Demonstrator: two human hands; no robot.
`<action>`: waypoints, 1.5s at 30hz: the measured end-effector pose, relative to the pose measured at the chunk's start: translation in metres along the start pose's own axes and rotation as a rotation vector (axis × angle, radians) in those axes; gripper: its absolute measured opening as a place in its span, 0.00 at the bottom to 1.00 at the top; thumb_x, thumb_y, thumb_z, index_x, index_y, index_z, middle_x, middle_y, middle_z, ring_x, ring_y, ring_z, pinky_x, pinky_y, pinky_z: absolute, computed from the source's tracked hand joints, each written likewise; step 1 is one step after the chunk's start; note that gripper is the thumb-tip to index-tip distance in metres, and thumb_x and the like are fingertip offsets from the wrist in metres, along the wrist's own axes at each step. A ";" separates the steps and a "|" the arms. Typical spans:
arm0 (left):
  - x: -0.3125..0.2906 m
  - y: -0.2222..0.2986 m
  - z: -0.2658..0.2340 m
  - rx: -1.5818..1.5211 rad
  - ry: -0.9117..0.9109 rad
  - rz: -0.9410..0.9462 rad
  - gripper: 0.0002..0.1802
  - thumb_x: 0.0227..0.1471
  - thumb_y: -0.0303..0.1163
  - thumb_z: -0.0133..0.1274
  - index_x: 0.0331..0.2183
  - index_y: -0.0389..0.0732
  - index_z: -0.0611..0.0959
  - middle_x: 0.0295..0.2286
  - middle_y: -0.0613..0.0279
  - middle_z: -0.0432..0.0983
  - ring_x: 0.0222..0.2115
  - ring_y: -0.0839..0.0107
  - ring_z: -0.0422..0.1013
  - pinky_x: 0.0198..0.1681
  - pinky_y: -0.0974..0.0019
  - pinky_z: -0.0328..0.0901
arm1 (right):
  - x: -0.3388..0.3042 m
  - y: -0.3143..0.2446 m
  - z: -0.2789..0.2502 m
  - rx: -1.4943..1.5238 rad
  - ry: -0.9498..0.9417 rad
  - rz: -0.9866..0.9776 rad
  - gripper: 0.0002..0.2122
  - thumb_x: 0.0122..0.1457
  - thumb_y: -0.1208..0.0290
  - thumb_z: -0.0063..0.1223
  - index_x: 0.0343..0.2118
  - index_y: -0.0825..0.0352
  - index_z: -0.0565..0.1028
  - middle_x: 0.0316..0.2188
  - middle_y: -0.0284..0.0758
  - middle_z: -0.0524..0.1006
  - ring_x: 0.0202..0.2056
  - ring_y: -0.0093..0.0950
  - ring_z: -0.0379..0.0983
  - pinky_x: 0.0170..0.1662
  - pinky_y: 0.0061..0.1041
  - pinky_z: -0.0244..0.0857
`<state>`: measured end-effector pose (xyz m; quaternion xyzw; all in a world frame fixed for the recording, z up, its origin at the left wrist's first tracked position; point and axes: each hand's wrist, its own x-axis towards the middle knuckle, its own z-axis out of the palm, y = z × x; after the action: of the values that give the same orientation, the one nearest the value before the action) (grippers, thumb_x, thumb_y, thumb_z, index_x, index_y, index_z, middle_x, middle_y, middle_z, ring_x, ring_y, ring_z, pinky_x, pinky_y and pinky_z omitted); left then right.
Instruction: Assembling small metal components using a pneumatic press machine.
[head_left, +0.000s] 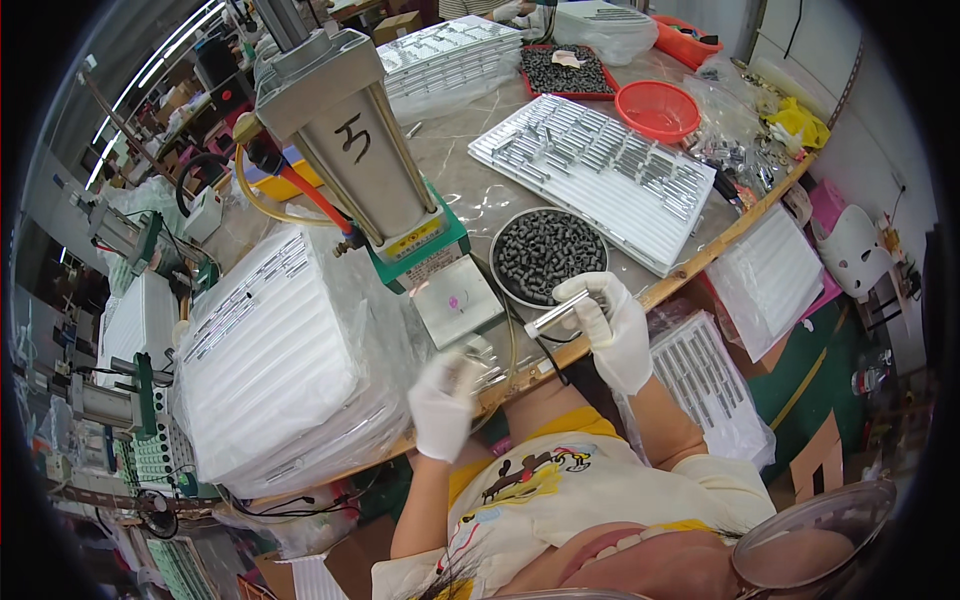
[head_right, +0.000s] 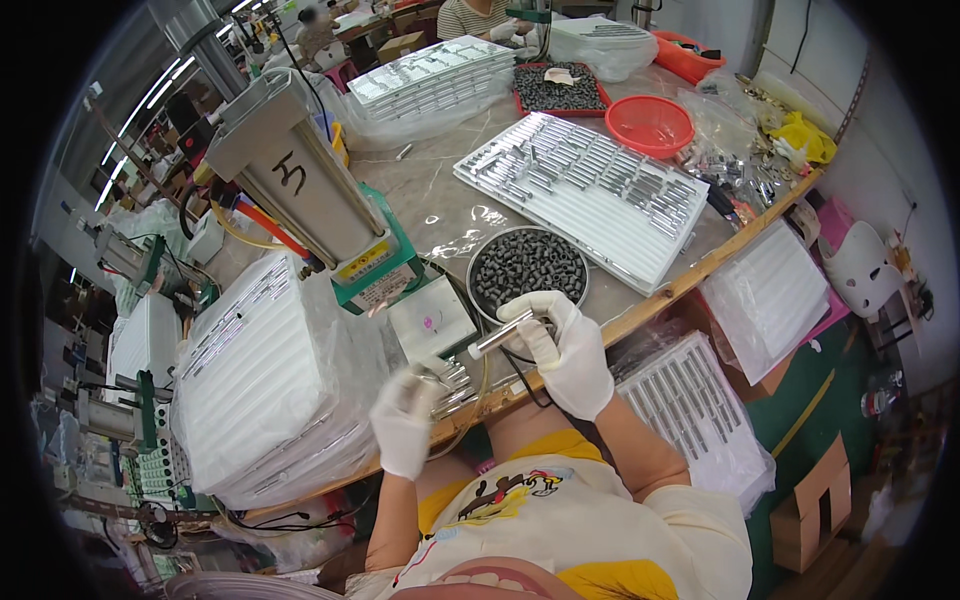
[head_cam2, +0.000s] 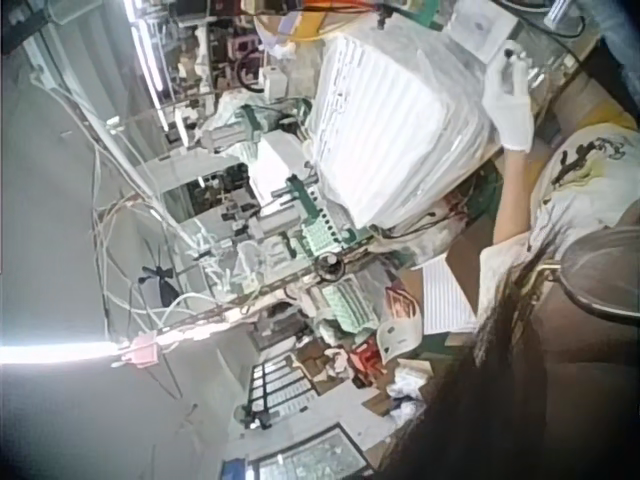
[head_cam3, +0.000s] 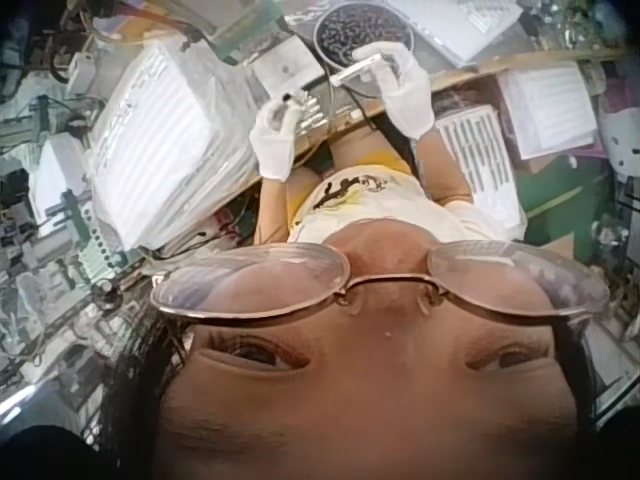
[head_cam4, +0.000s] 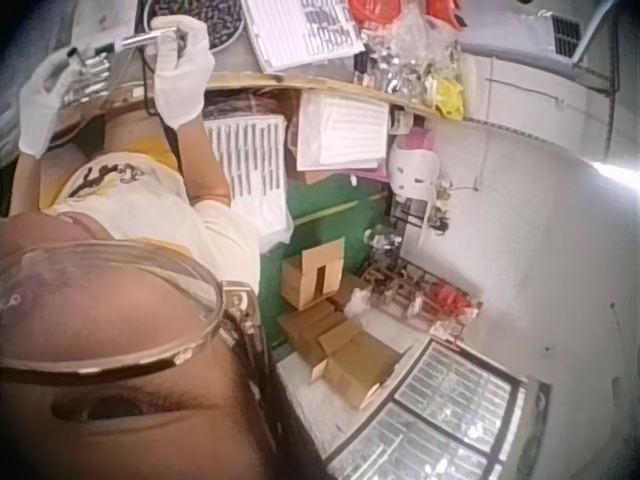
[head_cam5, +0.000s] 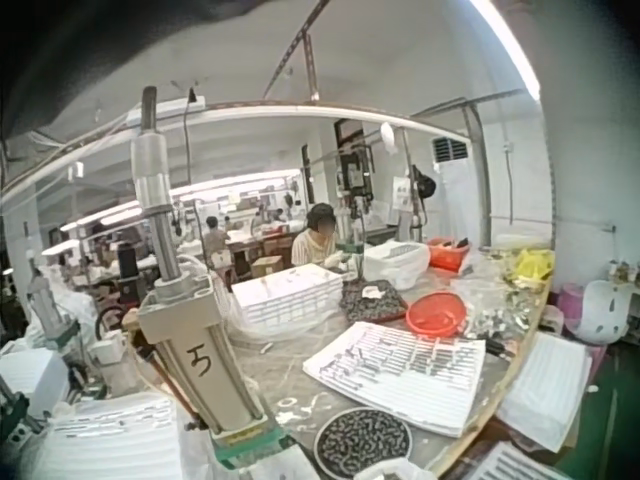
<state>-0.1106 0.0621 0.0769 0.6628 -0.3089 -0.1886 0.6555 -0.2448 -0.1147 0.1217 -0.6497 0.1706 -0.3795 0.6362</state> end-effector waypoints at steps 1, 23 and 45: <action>0.004 0.001 -0.001 -0.164 0.182 -0.069 0.11 0.57 0.25 0.57 0.44 0.39 0.85 0.36 0.61 0.83 0.36 0.76 0.77 0.44 0.70 0.70 | -0.003 0.003 0.006 0.143 0.020 0.036 0.10 0.70 0.67 0.49 0.45 0.68 0.74 0.33 0.29 0.77 0.34 0.16 0.72 0.41 0.17 0.69; -0.025 0.010 0.027 0.521 0.185 0.332 0.21 0.46 0.22 0.66 0.45 0.43 0.86 0.35 0.57 0.83 0.32 0.63 0.79 0.36 0.66 0.72 | 0.012 0.018 0.057 0.302 0.186 -0.021 0.10 0.73 0.66 0.43 0.43 0.66 0.73 0.28 0.24 0.69 0.26 0.11 0.59 0.29 0.12 0.55; 0.003 -0.014 0.000 0.432 0.237 0.329 0.18 0.49 0.29 0.67 0.45 0.44 0.86 0.36 0.55 0.83 0.34 0.60 0.79 0.37 0.63 0.73 | 0.036 0.009 0.057 -0.800 -0.462 -0.701 0.14 0.49 0.77 0.64 0.39 0.63 0.75 0.30 0.37 0.77 0.30 0.40 0.76 0.31 0.35 0.69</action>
<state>-0.1060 0.0596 0.0639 0.7454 -0.3667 0.0692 0.5524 -0.1784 -0.1016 0.1291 -0.9233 -0.0679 -0.3218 0.1984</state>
